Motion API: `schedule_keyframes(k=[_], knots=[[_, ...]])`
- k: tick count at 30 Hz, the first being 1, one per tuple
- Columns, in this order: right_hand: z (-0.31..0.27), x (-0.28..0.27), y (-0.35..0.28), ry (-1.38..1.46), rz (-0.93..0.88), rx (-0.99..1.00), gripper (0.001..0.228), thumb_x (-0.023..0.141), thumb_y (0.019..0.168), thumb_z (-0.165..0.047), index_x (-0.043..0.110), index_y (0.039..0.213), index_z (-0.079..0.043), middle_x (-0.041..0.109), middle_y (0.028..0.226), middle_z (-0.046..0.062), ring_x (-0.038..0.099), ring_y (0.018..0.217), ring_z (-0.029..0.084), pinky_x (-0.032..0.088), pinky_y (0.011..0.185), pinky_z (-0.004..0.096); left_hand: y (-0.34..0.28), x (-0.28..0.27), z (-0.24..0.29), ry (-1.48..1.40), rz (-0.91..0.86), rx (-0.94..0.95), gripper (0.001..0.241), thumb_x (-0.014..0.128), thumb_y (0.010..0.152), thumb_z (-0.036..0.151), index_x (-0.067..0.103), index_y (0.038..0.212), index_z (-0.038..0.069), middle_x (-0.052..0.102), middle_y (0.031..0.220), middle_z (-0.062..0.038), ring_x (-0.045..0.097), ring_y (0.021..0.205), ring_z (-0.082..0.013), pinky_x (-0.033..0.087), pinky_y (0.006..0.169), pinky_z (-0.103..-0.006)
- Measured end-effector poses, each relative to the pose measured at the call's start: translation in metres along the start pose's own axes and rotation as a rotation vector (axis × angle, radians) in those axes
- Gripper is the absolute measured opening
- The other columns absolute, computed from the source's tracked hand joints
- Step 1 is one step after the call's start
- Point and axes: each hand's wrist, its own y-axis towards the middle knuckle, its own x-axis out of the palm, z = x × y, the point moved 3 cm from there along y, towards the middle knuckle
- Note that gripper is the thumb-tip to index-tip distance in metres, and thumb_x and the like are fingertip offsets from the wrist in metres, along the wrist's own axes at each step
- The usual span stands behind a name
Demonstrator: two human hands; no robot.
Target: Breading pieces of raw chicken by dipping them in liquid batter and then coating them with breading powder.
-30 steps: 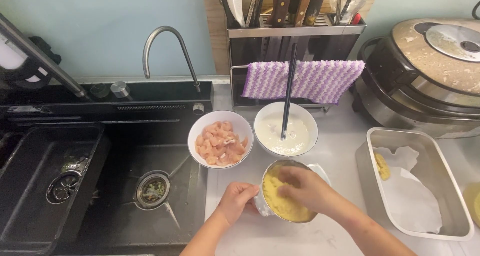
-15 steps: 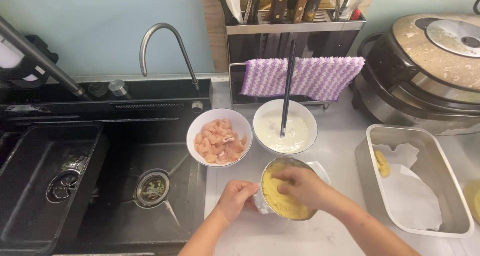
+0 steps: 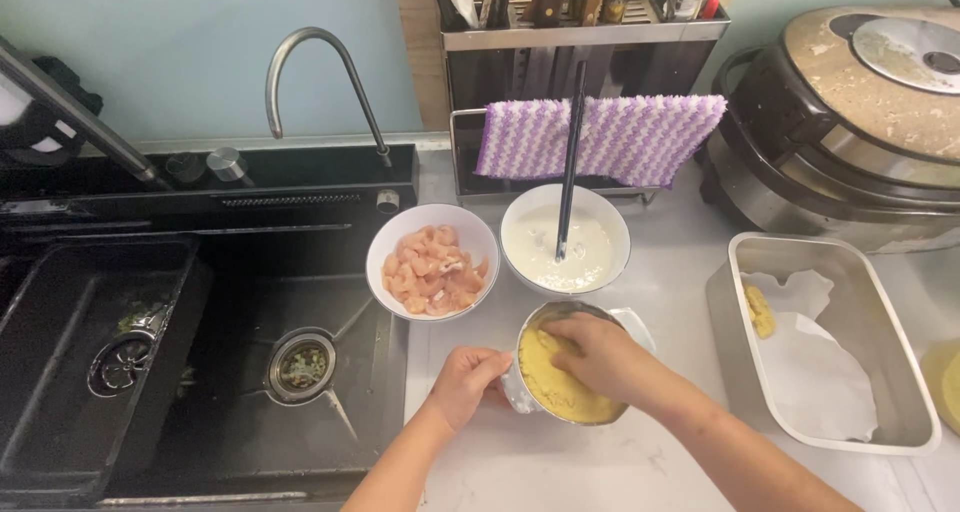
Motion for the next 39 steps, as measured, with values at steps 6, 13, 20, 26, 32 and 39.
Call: schedule_keyframes(k=[6, 13, 20, 26, 32, 39], knots=[[-0.020, -0.021, -0.006, 0.254, -0.105, 0.234, 0.044, 0.067, 0.089, -0.020, 0.067, 0.133, -0.019, 0.077, 0.117, 0.006, 0.076, 0.105, 0.018, 0.058, 0.092, 0.031, -0.005, 0.011, 0.015, -0.031, 0.022, -0.027, 0.033, 0.059, 0.097, 0.023, 0.072, 0.078, 0.000, 0.073, 0.074, -0.008, 0.071, 0.066, -0.0163, 0.063, 0.066, -0.0351], [0.000, -0.008, 0.001, 0.543, -0.196, 0.232, 0.042, 0.066, 0.088, -0.018, 0.071, 0.129, -0.015, 0.081, 0.115, 0.007, 0.076, 0.104, 0.018, 0.058, 0.092, 0.031, -0.003, 0.006, 0.010, -0.020, 0.006, -0.002, 0.034, 0.059, 0.099, 0.024, 0.074, 0.082, -0.001, 0.074, 0.077, -0.010, 0.071, 0.068, -0.0171, 0.063, 0.068, -0.0355], [0.003, -0.010, 0.005, 0.286, -0.133, 0.206, 0.041, 0.071, 0.087, -0.023, 0.072, 0.127, -0.015, 0.078, 0.116, 0.007, 0.074, 0.104, 0.018, 0.056, 0.091, 0.031, -0.003, 0.007, 0.011, -0.010, 0.009, -0.009, 0.035, 0.060, 0.099, 0.025, 0.074, 0.081, -0.001, 0.073, 0.077, -0.008, 0.070, 0.067, -0.0158, 0.062, 0.066, -0.0345], [0.006, -0.005, 0.005, 0.244, -0.094, 0.225, 0.038, 0.067, 0.089, -0.023, 0.072, 0.127, -0.017, 0.078, 0.117, 0.005, 0.075, 0.105, 0.018, 0.057, 0.092, 0.031, 0.002, 0.000, -0.002, -0.002, -0.008, 0.034, 0.037, 0.061, 0.101, 0.025, 0.069, 0.075, 0.000, 0.070, 0.073, -0.007, 0.069, 0.066, -0.0154, 0.062, 0.064, -0.0340], [-0.006, -0.012, 0.001, 0.306, -0.129, 0.200, 0.041, 0.069, 0.086, -0.019, 0.072, 0.127, -0.016, 0.078, 0.116, 0.007, 0.074, 0.105, 0.018, 0.057, 0.092, 0.031, -0.003, 0.004, 0.009, 0.007, 0.009, 0.002, 0.036, 0.060, 0.099, 0.025, 0.070, 0.075, 0.001, 0.071, 0.073, -0.007, 0.069, 0.065, -0.0158, 0.062, 0.065, -0.0341], [-0.007, -0.021, 0.000, 0.393, -0.153, 0.188, 0.040, 0.067, 0.087, -0.022, 0.073, 0.125, -0.017, 0.081, 0.114, 0.005, 0.076, 0.106, 0.015, 0.057, 0.093, 0.031, -0.004, 0.009, 0.014, -0.032, 0.002, -0.010, 0.034, 0.059, 0.098, 0.025, 0.073, 0.079, 0.000, 0.072, 0.075, -0.007, 0.069, 0.066, -0.0152, 0.063, 0.066, -0.0349]])
